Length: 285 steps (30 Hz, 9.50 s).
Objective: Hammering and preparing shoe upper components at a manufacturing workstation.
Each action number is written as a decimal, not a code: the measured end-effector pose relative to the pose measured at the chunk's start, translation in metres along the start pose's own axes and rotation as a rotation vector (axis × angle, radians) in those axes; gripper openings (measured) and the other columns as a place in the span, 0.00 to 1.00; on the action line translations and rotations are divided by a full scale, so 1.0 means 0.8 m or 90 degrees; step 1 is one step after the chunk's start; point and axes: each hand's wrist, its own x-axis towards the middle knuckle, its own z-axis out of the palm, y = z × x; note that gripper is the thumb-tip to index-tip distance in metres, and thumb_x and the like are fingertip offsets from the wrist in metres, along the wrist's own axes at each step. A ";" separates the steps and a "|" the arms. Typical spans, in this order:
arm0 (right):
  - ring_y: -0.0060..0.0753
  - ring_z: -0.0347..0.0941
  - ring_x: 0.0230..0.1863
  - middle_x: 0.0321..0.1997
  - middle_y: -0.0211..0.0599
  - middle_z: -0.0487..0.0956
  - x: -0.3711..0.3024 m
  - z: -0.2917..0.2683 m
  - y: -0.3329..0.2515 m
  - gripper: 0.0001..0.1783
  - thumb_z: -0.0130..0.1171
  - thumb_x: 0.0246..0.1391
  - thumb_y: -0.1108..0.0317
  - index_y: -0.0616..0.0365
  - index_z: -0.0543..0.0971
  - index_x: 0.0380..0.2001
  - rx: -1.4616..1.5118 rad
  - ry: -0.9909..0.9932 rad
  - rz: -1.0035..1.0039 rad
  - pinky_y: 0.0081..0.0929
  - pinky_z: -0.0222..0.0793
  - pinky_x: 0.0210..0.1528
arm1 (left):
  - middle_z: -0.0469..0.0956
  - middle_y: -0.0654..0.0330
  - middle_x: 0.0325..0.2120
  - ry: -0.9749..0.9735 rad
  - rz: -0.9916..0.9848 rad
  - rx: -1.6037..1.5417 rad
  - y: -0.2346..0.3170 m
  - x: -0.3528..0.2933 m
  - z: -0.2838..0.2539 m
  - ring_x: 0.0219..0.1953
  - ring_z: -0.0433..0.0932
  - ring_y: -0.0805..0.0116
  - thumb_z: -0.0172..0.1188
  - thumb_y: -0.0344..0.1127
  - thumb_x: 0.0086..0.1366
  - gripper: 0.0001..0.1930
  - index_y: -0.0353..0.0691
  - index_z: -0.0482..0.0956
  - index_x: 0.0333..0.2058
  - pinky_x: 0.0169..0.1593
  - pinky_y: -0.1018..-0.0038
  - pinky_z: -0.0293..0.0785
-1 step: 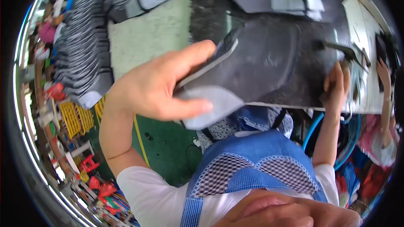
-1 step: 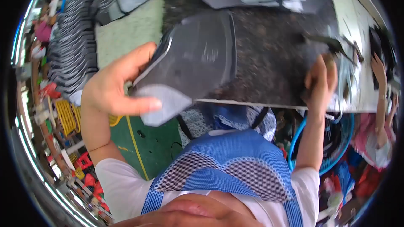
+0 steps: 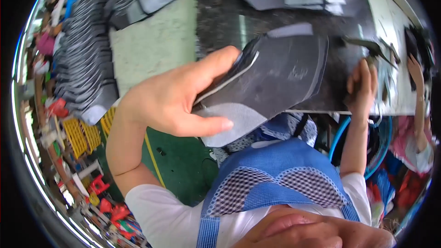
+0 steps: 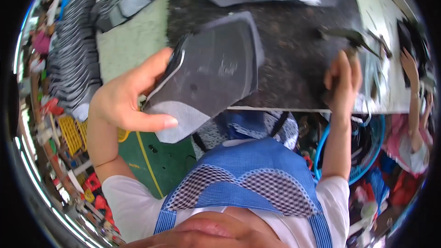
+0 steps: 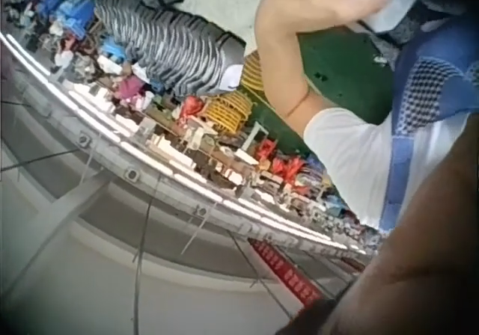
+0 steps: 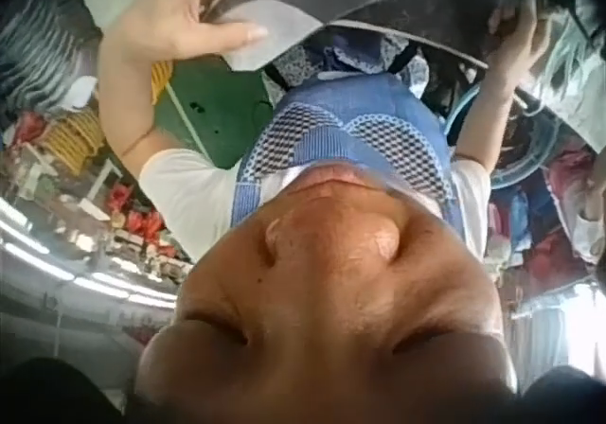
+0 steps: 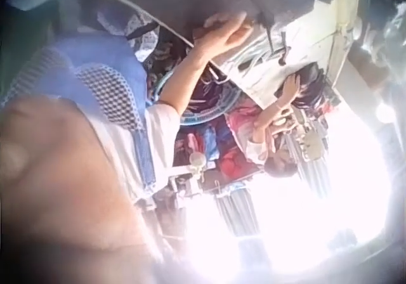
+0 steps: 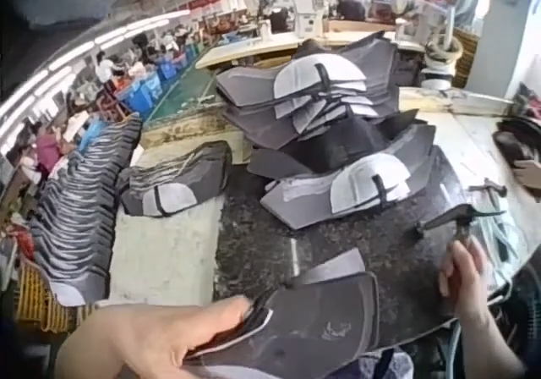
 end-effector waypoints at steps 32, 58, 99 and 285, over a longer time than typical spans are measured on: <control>0.56 0.72 0.21 0.17 0.45 0.71 0.029 0.038 -0.062 0.13 0.61 0.58 0.67 0.61 0.70 0.40 -0.514 -0.617 -0.333 0.43 0.64 0.21 | 0.77 0.58 0.29 0.307 0.032 0.466 -0.086 0.132 0.072 0.29 0.78 0.63 0.72 0.27 0.52 0.11 0.35 0.84 0.35 0.33 0.72 0.75; 0.45 0.76 0.20 0.18 0.41 0.73 0.003 0.051 -0.069 0.12 0.63 0.54 0.70 0.59 0.72 0.39 -0.513 -0.718 -0.320 0.37 0.69 0.21 | 0.75 0.61 0.26 0.309 0.133 0.475 -0.098 0.079 0.089 0.27 0.75 0.64 0.71 0.23 0.50 0.12 0.35 0.84 0.36 0.29 0.71 0.71; 0.52 0.72 0.20 0.19 0.48 0.73 -0.002 0.054 -0.057 0.10 0.59 0.58 0.71 0.62 0.70 0.39 -0.565 -0.556 -0.372 0.40 0.67 0.23 | 0.73 0.60 0.27 0.317 0.151 0.572 -0.104 0.114 0.085 0.26 0.77 0.63 0.68 0.27 0.55 0.08 0.35 0.78 0.32 0.27 0.69 0.73; 0.52 0.74 0.21 0.16 0.42 0.72 0.019 0.007 -0.055 0.19 0.64 0.48 0.74 0.57 0.70 0.43 -0.492 -0.459 -0.338 0.41 0.68 0.21 | 0.75 0.59 0.29 0.248 0.132 0.617 -0.084 0.155 0.102 0.30 0.76 0.61 0.68 0.25 0.52 0.11 0.36 0.83 0.36 0.33 0.67 0.74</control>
